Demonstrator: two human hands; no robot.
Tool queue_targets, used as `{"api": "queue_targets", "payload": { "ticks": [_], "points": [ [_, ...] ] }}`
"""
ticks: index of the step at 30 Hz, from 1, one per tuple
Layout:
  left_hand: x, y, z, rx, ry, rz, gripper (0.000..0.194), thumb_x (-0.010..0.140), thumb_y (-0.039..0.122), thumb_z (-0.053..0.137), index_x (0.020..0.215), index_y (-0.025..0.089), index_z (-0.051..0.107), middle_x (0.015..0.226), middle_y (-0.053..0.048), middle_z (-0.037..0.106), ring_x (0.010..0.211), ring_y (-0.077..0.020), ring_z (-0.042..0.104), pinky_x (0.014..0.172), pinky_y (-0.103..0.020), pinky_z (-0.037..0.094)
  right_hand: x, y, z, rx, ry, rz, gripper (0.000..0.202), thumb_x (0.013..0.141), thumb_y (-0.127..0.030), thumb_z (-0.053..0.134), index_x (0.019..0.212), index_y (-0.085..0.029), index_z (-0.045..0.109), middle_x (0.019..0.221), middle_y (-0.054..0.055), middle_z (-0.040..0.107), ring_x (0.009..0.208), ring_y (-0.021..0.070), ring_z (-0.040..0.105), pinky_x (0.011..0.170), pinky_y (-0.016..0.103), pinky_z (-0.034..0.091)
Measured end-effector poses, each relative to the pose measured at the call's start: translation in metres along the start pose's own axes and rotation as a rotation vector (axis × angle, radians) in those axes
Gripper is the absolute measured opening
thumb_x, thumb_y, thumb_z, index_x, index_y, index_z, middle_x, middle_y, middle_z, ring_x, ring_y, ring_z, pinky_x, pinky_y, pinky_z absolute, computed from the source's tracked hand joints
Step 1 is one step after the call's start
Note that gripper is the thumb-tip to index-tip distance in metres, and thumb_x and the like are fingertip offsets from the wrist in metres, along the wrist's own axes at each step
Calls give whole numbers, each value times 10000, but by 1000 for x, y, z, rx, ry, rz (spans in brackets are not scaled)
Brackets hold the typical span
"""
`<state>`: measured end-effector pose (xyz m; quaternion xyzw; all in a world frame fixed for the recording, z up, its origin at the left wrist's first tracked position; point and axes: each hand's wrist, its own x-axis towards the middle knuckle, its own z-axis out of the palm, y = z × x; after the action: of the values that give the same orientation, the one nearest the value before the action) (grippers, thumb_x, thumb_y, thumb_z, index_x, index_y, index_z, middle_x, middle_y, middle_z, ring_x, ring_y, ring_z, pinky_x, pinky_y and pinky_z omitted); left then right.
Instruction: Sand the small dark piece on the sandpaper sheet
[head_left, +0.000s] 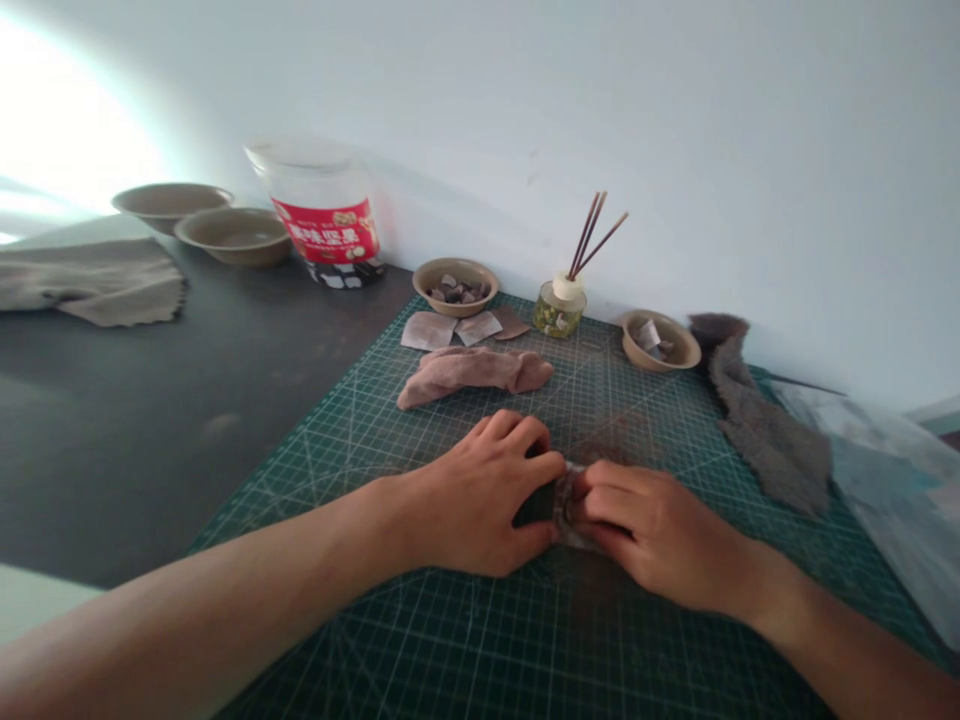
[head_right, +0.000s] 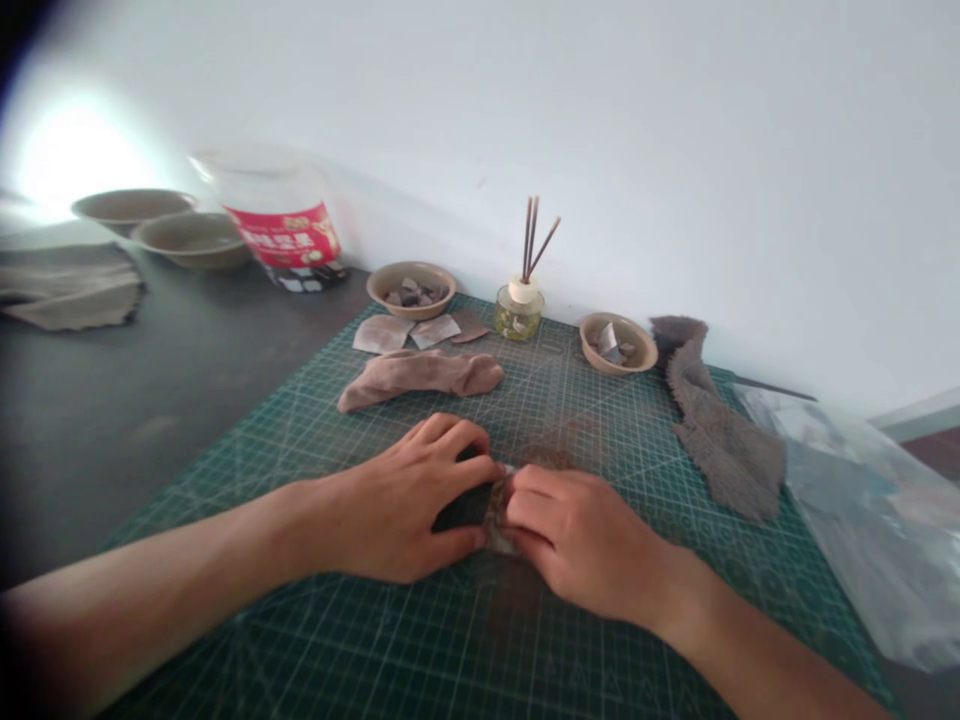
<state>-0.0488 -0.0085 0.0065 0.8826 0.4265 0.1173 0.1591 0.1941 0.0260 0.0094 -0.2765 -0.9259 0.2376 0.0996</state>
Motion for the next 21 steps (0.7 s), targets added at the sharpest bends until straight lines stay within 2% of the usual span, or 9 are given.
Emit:
{"api": "queue_targets", "payload": {
  "ticks": [3,7,9,12,16,18,20,21],
  "points": [
    [0,0,0,-1,1,-1,365,853,445,661,1153,244,603,1198,-82,504,1128,-308,462,1013,-529,431,-1,1,-3,-29,47,64,150,954,-125,566,826,-201,583,934,16,611,843,158,586,743,282,419],
    [-1,0,0,-4,-3,-12,356,846,436,663,1142,246,608,1200,-80,505,1135,-311,461,1018,-534,429,-5,-3,-4,13,-129,-15,140,940,-128,592,832,-215,577,909,-13,609,813,140,581,709,267,406],
    [-1,0,0,-2,-2,-12,358,846,437,661,1144,245,609,1203,-82,505,1140,-312,460,1023,-535,426,-7,-3,-4,-6,-82,-6,119,953,-141,575,861,-216,584,942,-1,608,837,150,581,727,276,411],
    [-1,0,0,1,3,-8,369,850,446,655,1156,245,608,1207,-83,504,1145,-311,459,1029,-534,422,-7,0,-4,-16,15,87,135,956,-127,564,846,-205,571,945,9,597,842,148,582,745,279,419],
    [0,0,0,-4,-4,-9,367,850,440,659,1157,246,611,1204,-76,506,1147,-307,460,1033,-526,422,-6,-1,-2,27,-102,-16,121,952,-152,591,848,-214,584,931,-1,611,826,142,589,724,269,418],
    [0,0,1,-9,-1,-10,368,849,435,661,1163,250,610,1206,-72,507,1154,-307,456,1038,-528,418,-4,0,-2,-4,-38,-7,107,966,-170,578,870,-213,598,957,13,617,858,156,593,746,280,424],
    [0,-1,1,-13,8,-11,376,845,435,667,1171,257,607,1208,-69,507,1155,-309,453,1039,-534,415,-3,2,-5,-43,65,72,124,965,-156,570,853,-204,595,957,21,610,866,159,590,764,286,429],
    [0,-1,1,-15,10,-11,379,844,437,668,1174,259,606,1209,-69,507,1153,-309,453,1038,-536,414,-3,3,-6,-45,72,98,135,957,-139,574,840,-203,591,950,16,607,854,152,588,763,281,428]
  ]
}}
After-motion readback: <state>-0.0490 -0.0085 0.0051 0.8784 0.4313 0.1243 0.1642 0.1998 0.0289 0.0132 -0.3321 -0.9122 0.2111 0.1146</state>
